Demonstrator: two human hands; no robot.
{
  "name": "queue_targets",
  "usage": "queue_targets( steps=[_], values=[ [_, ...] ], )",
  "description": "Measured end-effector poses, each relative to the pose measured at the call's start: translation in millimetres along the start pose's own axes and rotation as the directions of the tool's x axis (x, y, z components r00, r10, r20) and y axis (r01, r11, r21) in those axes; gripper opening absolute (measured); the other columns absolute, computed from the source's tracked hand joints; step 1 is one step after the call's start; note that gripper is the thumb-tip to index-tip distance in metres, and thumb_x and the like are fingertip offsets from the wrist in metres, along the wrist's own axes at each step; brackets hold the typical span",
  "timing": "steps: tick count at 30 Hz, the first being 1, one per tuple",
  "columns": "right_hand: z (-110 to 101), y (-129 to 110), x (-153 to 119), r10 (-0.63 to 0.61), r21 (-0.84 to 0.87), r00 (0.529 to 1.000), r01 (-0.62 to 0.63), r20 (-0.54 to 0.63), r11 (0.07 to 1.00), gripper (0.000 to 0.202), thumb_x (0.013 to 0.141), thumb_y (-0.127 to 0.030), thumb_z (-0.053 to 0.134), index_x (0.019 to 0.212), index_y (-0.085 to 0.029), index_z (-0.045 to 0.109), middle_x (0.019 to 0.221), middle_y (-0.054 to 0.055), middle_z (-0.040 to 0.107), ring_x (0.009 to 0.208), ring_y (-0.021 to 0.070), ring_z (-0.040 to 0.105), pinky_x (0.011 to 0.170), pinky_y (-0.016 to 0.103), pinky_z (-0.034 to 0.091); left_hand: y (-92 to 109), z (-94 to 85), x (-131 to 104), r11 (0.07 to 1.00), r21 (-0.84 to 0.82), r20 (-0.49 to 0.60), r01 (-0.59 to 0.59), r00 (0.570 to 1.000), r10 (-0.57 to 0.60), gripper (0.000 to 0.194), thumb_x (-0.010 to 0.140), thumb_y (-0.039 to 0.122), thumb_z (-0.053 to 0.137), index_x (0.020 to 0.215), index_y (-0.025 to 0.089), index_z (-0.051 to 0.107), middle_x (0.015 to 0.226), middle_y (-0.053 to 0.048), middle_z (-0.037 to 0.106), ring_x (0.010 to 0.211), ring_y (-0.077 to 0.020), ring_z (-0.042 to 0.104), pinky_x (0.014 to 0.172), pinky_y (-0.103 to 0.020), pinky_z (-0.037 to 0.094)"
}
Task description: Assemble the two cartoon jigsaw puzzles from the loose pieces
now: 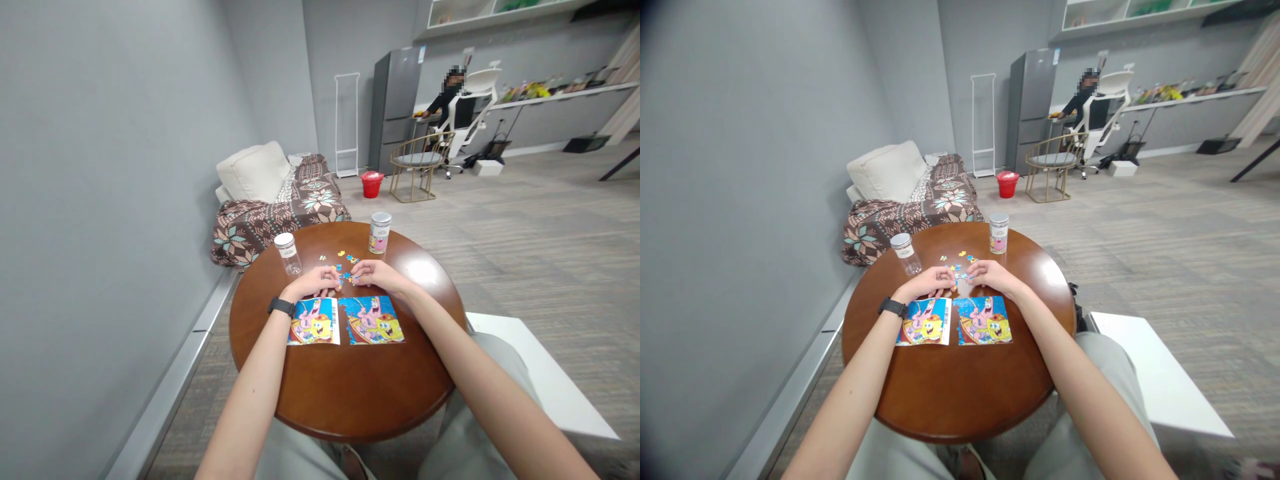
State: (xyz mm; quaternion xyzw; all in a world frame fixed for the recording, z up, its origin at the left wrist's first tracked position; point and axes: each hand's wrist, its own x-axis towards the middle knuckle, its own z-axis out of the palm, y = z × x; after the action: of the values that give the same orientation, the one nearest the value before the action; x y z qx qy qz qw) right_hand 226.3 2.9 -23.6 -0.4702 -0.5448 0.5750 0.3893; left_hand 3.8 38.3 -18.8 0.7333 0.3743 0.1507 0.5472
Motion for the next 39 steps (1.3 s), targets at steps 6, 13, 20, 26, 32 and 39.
queue_targets(
  steps=[6,13,20,26,32,39],
  values=[
    [2.7,-1.4,-1.0,-0.004,-0.034,1.000,0.003,-0.019,0.999,0.025,0.061,-0.027,0.079,0.072,-0.014,0.062,0.053,-0.004,0.057,0.052,0.0075,0.049,0.050,0.021,0.035,0.6,-0.2,-0.1,0.999,-0.048,0.025,-0.012,1.000,0.013,0.023,0.077,0.028,0.065,0.078,0.017,0.045,0.066,0.003,0.064,0.037,-0.0034,0.049,0.034,-0.014,0.028],
    [2.4,-3.0,-2.4,-0.010,-0.024,1.000,0.010,-0.005,1.000,0.025,0.070,-0.033,0.075,0.071,-0.014,0.059,0.044,-0.007,0.050,0.040,0.0044,0.040,0.043,0.019,0.029,2.9,-0.2,-2.0,1.000,0.013,0.009,-0.009,1.000,0.009,0.034,0.071,0.037,0.073,0.079,0.017,0.047,0.059,0.006,0.059,0.038,-0.0037,0.048,0.036,-0.014,0.030],
    [2.6,-0.5,0.3,0.071,0.058,0.997,-0.071,0.010,0.996,0.013,0.077,-0.020,0.072,0.080,-0.014,0.061,0.065,0.003,0.069,0.056,0.0089,0.063,0.053,0.017,0.046,5.3,0.1,-3.4,0.998,0.059,0.009,-0.002,1.000,0.001,0.041,0.071,0.049,0.073,0.080,0.016,0.051,0.055,0.007,0.056,0.037,-0.0045,0.045,0.036,-0.016,0.028],
    [2.5,-1.9,-1.5,0.053,0.053,0.998,-0.052,-0.020,0.997,0.015,0.072,-0.013,0.076,0.080,-0.014,0.064,0.066,0.001,0.068,0.058,0.0082,0.063,0.054,0.016,0.050,-0.8,-1.8,-1.1,0.997,0.067,0.026,-0.034,0.999,0.033,0.042,0.068,0.049,0.075,0.078,0.016,0.050,0.061,0.005,0.059,0.043,-0.0054,0.050,0.038,-0.016,0.030],
    [1.9,-3.3,-4.3,0.073,0.097,0.997,-0.075,0.017,0.992,0.022,0.069,-0.016,0.079,0.083,-0.016,0.062,0.071,0.002,0.069,0.064,0.0125,0.069,0.055,0.018,0.055,-3.1,-2.4,0.3,0.998,0.047,0.034,-0.044,0.999,0.043,0.044,0.066,0.049,0.076,0.078,0.017,0.048,0.062,0.005,0.058,0.043,-0.0061,0.051,0.038,-0.016,0.030],
    [2.0,-1.8,-2.4,0.058,0.101,0.998,-0.057,-0.006,0.993,0.015,0.072,-0.007,0.071,0.082,-0.015,0.061,0.066,0.001,0.068,0.055,0.0082,0.064,0.053,0.016,0.053,0.8,-2.4,-2.3,0.997,0.066,0.046,-0.050,0.998,0.047,0.037,0.071,0.045,0.073,0.085,0.014,0.058,0.060,0.004,0.058,0.043,-0.0061,0.050,0.040,-0.018,0.031]
  ],
)
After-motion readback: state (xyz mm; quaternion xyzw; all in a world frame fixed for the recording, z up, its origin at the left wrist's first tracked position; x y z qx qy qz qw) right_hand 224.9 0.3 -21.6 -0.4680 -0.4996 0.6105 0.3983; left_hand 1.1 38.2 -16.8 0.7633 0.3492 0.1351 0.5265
